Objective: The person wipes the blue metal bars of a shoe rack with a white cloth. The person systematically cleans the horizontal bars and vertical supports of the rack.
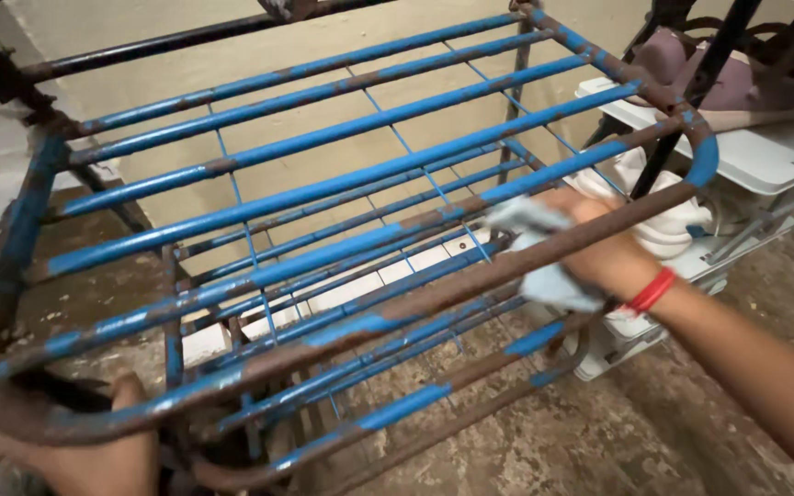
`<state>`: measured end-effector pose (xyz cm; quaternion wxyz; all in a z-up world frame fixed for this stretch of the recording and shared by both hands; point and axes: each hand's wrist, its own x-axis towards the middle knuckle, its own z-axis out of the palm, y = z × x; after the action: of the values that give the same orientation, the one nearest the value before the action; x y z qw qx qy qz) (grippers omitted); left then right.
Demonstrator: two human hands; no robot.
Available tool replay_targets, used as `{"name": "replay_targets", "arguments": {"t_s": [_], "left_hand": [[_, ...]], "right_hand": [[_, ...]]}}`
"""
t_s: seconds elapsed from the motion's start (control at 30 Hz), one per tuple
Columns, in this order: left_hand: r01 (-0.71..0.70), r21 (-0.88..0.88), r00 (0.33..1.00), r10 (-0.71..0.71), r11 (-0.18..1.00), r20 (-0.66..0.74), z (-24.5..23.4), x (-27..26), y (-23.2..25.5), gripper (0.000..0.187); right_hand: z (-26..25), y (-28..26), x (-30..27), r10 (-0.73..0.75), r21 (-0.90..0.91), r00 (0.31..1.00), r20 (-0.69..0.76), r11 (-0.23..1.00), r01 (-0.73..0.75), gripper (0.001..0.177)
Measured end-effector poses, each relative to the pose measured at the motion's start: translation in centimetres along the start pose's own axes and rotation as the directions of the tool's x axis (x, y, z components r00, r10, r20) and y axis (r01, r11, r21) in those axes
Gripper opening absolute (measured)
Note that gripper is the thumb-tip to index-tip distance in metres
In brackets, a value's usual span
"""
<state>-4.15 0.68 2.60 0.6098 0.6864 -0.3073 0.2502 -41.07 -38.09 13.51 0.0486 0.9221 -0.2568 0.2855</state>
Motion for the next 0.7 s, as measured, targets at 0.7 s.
{"name": "replay_targets", "arguments": {"t_s": [0.7], "left_hand": [[-0.701,0.298,0.681,0.485,0.648,0.548,18.0,-9.8,2.3,0.066]], "right_hand": [[5.0,2.3,1.9,0.008,0.509,1.0,0.03,0.86,-0.022,0.045]]}}
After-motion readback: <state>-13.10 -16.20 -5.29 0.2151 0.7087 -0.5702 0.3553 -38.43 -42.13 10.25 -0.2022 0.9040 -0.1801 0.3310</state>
